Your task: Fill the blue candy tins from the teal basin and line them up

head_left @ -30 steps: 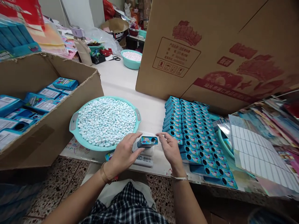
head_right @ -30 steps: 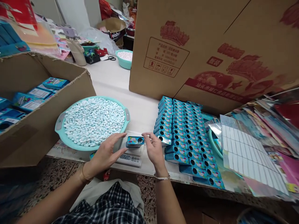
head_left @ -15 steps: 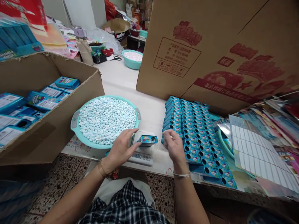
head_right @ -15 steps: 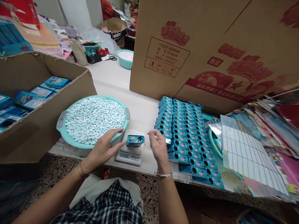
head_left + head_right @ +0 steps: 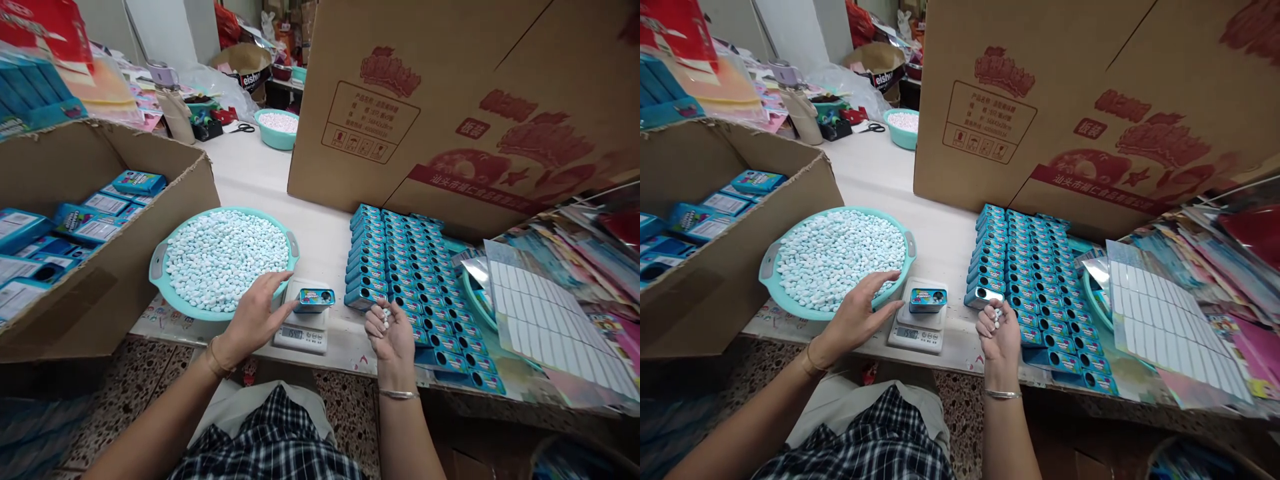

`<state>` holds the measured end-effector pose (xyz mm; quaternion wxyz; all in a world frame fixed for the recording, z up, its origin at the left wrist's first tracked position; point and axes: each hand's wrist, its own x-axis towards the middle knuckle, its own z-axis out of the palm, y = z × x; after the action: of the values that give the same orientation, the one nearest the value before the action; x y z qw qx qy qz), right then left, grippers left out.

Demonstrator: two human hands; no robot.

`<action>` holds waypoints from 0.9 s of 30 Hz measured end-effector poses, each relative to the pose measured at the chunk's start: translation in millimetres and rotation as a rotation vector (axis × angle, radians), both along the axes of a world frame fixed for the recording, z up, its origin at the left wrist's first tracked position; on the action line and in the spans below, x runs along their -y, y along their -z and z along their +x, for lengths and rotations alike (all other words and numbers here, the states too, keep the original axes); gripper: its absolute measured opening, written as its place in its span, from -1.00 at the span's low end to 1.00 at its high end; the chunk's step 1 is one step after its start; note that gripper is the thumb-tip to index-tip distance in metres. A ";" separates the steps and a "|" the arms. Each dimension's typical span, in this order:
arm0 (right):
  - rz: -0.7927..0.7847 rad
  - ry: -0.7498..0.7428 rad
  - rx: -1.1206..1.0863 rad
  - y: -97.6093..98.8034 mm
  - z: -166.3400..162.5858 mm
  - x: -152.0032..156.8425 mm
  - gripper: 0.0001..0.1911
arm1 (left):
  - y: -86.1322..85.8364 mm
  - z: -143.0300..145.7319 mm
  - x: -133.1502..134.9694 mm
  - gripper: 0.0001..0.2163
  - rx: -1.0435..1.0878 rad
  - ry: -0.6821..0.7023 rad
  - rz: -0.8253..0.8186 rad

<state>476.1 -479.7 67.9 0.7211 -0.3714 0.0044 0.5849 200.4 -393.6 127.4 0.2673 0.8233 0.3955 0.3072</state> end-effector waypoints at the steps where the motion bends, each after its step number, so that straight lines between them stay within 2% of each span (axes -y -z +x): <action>1: -0.007 -0.019 0.012 -1.7 -2.0 -1.3 -0.88 | 0.7 0.7 0.1 -0.63 -0.011 0.008 0.003; 4: -0.001 -0.062 0.095 -10.3 -10.1 -8.6 -0.92 | 3.3 6.1 0.1 -0.63 -0.046 0.027 0.007; 7: 0.033 -0.081 0.196 -20.0 -15.8 -15.0 -0.86 | 7.2 22.4 -0.8 -0.58 -0.140 0.069 0.049; 10: 0.082 -0.048 0.210 -26.9 -11.2 -12.5 -0.83 | 13.5 47.7 -3.2 -0.53 -0.361 0.120 0.154; 12: 0.109 0.002 0.191 -28.6 -0.7 -3.9 -0.83 | 17.9 63.7 -5.1 -0.64 -0.503 0.144 0.204; 14: 0.117 0.053 0.176 -27.3 14.2 9.5 -0.84 | 20.4 77.0 -5.6 -0.75 -0.561 0.179 0.226; 17: 0.099 0.124 0.176 -19.6 37.6 33.6 -0.83 | 20.2 96.0 0.1 -0.80 -0.527 0.260 0.217; 21: 0.018 0.155 0.223 -2.8 51.2 62.6 -0.76 | 21.2 130.4 19.8 -0.80 -0.512 0.280 0.074; 23: -0.075 0.046 0.317 7.8 44.0 74.3 -0.71 | 25.4 149.8 29.6 -0.71 -0.525 0.237 0.027; 25: -0.161 -0.183 0.429 19.7 26.6 83.3 -0.67 | 31.8 167.4 36.1 -0.56 -0.558 0.179 0.011; 27: -0.176 -0.447 0.533 32.3 2.2 87.8 -0.64 | 39.3 181.1 39.1 -0.44 -0.601 0.120 -0.018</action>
<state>478.3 -567.4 35.6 0.5162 -0.5633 -0.2148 0.6084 381.6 -432.7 88.1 0.1631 0.8968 0.4101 0.0299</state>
